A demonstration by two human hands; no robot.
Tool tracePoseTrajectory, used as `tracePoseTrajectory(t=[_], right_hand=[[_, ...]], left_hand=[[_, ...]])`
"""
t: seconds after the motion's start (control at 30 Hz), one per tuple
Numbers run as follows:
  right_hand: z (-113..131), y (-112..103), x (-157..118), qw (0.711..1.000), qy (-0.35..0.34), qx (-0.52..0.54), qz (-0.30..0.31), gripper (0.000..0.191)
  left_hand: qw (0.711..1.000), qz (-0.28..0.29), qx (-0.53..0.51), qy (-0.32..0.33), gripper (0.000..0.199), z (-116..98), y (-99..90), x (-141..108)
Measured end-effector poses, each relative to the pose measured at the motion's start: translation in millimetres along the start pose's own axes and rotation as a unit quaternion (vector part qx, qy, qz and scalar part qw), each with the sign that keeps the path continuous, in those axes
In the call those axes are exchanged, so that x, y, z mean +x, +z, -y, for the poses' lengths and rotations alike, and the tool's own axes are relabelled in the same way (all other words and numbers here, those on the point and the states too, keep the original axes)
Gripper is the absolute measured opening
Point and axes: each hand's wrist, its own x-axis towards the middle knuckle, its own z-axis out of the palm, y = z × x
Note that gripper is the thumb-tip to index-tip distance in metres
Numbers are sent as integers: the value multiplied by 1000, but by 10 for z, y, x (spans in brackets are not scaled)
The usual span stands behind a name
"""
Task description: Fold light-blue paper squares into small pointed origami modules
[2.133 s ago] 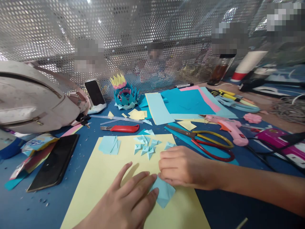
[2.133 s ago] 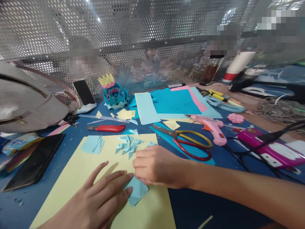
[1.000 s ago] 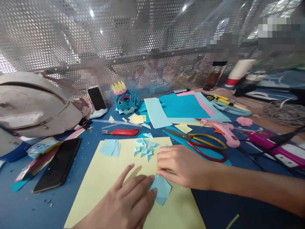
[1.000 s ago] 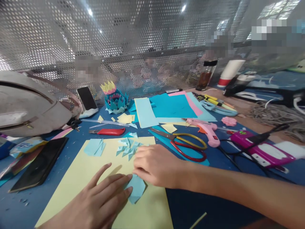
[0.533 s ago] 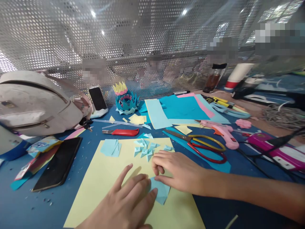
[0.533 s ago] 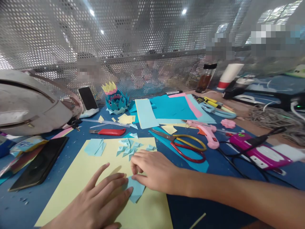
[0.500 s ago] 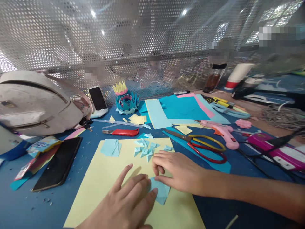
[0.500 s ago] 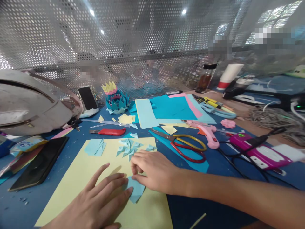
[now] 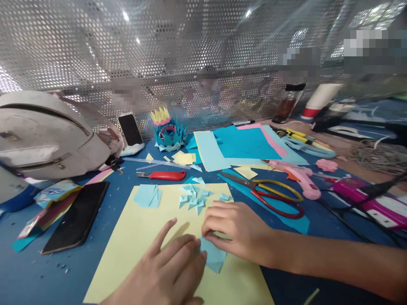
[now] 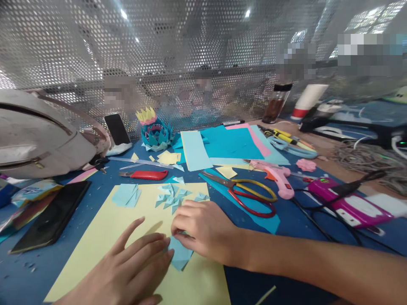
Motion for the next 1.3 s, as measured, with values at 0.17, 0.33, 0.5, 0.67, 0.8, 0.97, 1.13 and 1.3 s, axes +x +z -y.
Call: tracePoseTrajectory(t=[0.17, 0.33, 0.5, 0.67, 0.8, 0.97, 1.13, 1.3], right_hand=[[-21, -4, 10, 998, -46, -38, 1, 22], [-27, -23, 10, 992, -88, -87, -8, 22], [-16, -47, 16, 988, -107, -109, -15, 22], [-23, -49, 26, 987, -124, -95, -25, 23], [-32, -55, 28, 990, -121, -76, -18, 23], [-27, -123, 17, 989, -116, -91, 32, 26], [41, -240, 9, 980, -120, -122, 97, 27], [145, -283, -14, 977, -109, -144, 115, 25]], left_hand=[[1000, 3, 8, 6, 41, -3, 12, 4], [1000, 11, 24, 16, 42, 27, -47, 3], [1000, 15, 15, 18, 42, 36, -37, -4], [1000, 24, 8, 16, 45, 36, -31, 8], [999, 29, 11, 16, 45, 42, -66, 9], [999, 52, -2, 14, 47, 37, -54, 3], [999, 30, -10, 10, 50, 26, -18, -12], [998, 58, -16, 19, 49, 37, -72, 6]])
